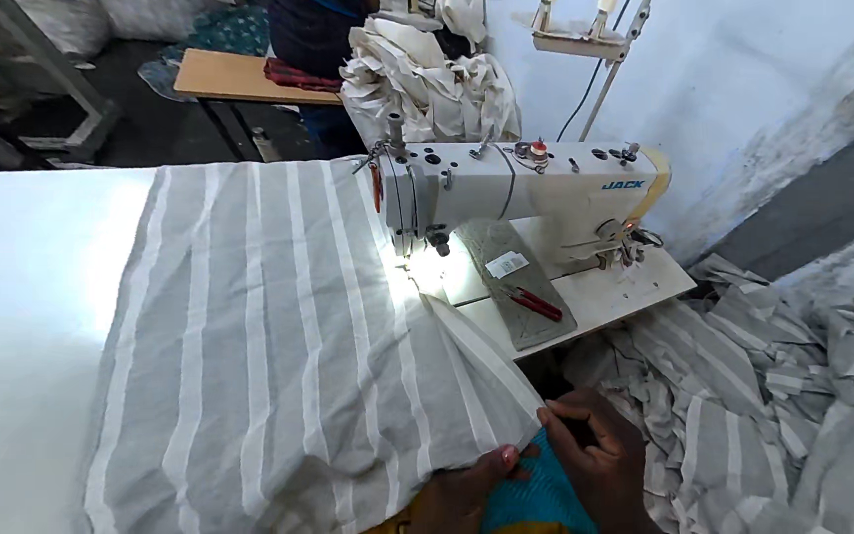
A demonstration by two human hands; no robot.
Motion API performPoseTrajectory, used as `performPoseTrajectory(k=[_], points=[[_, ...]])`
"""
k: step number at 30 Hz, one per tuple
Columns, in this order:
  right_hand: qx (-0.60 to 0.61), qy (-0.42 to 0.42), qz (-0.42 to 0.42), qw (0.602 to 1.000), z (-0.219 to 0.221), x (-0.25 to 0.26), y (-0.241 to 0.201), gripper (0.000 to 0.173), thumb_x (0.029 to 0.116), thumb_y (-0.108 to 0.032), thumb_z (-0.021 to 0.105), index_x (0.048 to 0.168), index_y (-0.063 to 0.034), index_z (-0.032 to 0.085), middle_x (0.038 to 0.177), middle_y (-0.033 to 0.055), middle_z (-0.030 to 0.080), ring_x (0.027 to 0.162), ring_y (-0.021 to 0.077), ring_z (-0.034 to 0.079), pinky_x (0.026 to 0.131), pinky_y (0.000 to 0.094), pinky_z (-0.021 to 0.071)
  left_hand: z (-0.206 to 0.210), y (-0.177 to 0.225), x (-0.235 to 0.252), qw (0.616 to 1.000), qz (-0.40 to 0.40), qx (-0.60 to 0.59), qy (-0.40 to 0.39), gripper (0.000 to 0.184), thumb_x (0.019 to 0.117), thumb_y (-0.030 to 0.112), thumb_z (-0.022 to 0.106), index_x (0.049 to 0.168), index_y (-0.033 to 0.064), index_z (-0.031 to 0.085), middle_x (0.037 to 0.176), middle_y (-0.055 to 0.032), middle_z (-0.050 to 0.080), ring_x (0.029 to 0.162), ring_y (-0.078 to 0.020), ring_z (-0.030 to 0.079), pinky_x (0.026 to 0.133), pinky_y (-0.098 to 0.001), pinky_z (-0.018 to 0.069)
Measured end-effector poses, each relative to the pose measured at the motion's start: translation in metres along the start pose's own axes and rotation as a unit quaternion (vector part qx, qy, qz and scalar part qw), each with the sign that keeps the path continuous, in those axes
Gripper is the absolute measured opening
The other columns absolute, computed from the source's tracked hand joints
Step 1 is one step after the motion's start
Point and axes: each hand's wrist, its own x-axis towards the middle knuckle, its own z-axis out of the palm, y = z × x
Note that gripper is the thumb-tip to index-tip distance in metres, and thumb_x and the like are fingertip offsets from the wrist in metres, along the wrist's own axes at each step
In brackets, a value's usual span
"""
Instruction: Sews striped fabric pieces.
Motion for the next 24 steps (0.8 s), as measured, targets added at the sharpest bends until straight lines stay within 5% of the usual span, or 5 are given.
performPoseTrajectory(k=[9,12,16,19,24], points=[[-0.200,-0.047,-0.204,0.957,-0.008,-0.005,0.006,0.017,0.0990,-0.031,0.065,0.101,-0.0175,0.074,0.088,-0.0004,0.065,0.087,0.0105,0.063,0.076,0.0217,0.0528,-0.008,0.011,-0.013,0.997,-0.046,-0.031,-0.050,0.008,0.0939,0.012,0.071,0.093,0.0080,0.078,0.074,-0.0061,0.075,0.062,-0.0102,0.071,0.065,-0.0237,0.0611],[-0.050,-0.090,-0.015,0.995,-0.005,-0.005,0.006,0.016,0.0943,-0.027,0.073,0.092,-0.0113,0.073,0.086,-0.0017,0.069,0.077,0.0004,0.065,0.068,0.0148,0.0565,-0.005,0.015,-0.012,0.997,-0.051,0.026,-0.042,0.012,0.0959,0.009,0.067,0.092,0.0080,0.078,0.073,-0.0055,0.075,0.062,-0.0100,0.071,0.065,-0.0236,0.0611],[0.108,-0.214,0.294,0.925,-0.016,0.005,0.002,0.013,0.0904,-0.017,0.075,0.089,-0.0050,0.073,0.074,-0.0025,0.072,0.063,0.0055,0.068,0.061,0.0241,0.0607,-0.011,0.043,-0.016,0.949,-0.101,0.292,0.059,0.014,0.0988,0.016,0.063,0.092,0.0091,0.074,0.074,0.0068,0.069,0.067,-0.0022,0.063,0.067,-0.0206,0.0541],[-0.101,-0.144,0.010,0.984,-0.008,-0.010,0.005,0.014,0.0911,-0.021,0.070,0.087,-0.0088,0.073,0.080,-0.0004,0.071,0.070,0.0021,0.066,0.062,0.0171,0.0570,-0.034,0.043,-0.036,0.956,-0.050,0.263,0.117,0.016,0.0983,0.014,0.062,0.088,0.0120,0.075,0.073,0.0080,0.069,0.065,-0.0006,0.062,0.063,-0.0177,0.0525],[-0.164,-0.227,-0.299,0.912,0.017,-0.015,-0.017,0.011,0.0978,-0.014,0.060,0.098,-0.0099,0.070,0.086,0.0068,0.066,0.078,0.0206,0.065,0.071,0.0290,0.0560,-0.031,0.037,-0.057,0.900,0.024,0.420,0.113,0.015,0.0981,0.016,0.066,0.095,0.0051,0.076,0.080,0.0066,0.074,0.074,-0.0007,0.070,0.074,-0.0219,0.0603]])
